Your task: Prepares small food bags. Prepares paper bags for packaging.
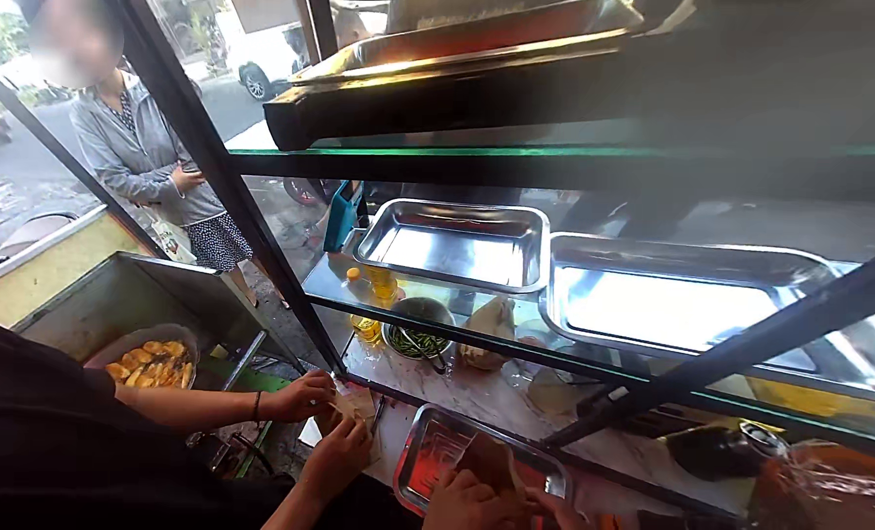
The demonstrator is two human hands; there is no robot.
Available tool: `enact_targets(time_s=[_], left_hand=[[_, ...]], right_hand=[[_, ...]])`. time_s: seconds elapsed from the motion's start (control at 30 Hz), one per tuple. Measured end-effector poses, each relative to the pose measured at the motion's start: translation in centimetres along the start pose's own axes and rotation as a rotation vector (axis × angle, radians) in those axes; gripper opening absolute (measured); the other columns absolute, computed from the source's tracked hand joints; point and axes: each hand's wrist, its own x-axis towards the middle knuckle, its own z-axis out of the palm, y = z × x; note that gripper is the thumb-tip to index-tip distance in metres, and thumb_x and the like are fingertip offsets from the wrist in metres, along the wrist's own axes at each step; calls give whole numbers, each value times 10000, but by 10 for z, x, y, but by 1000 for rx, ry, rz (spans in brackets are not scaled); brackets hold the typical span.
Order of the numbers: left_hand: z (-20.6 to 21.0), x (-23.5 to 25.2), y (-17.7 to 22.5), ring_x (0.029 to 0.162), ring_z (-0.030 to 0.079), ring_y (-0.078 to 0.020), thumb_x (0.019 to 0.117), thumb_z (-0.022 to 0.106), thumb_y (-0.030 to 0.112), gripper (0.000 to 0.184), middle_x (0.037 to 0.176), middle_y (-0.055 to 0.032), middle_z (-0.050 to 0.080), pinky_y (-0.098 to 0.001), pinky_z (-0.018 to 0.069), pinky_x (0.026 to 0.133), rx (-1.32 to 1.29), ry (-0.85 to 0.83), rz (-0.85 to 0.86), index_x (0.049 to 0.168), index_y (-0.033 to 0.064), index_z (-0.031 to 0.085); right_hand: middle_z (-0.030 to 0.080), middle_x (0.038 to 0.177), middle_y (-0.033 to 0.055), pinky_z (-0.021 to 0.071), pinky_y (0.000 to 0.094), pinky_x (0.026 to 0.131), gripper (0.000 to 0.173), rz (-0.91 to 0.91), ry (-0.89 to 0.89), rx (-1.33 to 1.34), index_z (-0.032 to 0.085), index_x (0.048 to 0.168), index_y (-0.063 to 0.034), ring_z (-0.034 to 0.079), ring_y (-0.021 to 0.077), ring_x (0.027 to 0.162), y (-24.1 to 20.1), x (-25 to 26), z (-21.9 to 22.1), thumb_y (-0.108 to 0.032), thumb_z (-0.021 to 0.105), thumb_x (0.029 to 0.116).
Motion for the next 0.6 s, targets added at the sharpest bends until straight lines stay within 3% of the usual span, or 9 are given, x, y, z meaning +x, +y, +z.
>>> enact_targets(time_s=[0.07,0.13,0.3,0.43,0.53,0.6], left_hand=[[-1,-4,4,1019,649,-148,1028,578,333,203,980,68,729,-410,485,950,11,-3,53,1030,258,767],[1,-8,7,1042,647,-133,1034,571,332,198,1024,68,724,-402,477,978,35,-6,82,1036,264,758],[2,-16,11,1081,664,-98,1032,589,310,188,1220,73,719,-406,488,994,13,-7,46,1058,254,767],[-2,-17,14,1109,663,-122,1026,591,300,199,1241,42,717,-407,489,1006,16,-36,99,1041,211,768],[-32,7,43,1151,676,-183,938,697,181,159,1221,-84,723,-377,519,1039,-121,-148,62,1018,60,761],[-78,79,100,1131,665,-294,861,778,80,298,1174,-230,694,-414,510,1015,-180,-435,-100,1080,-104,695]], right_hand=[[669,1310,168,574,488,986,666,-3,6,-18,570,1406,-41,674,278,1169,5,-2,6,-393,799,889],[687,1284,146,558,505,1013,585,-11,62,-21,617,1367,-73,667,278,1185,3,-3,13,-370,797,896],[721,1217,98,559,443,1030,398,-64,243,-26,731,1177,-104,667,227,1192,10,-7,30,-345,824,876],[718,1216,109,560,463,1022,433,-60,228,79,726,1203,-104,667,236,1185,16,-12,29,-303,854,840],[709,1194,177,573,482,972,513,5,171,215,707,1218,-22,685,277,1112,2,-15,13,-297,875,819],[727,1170,200,536,499,1017,519,134,142,219,717,1180,30,692,310,1114,-17,-15,0,-306,866,813]])
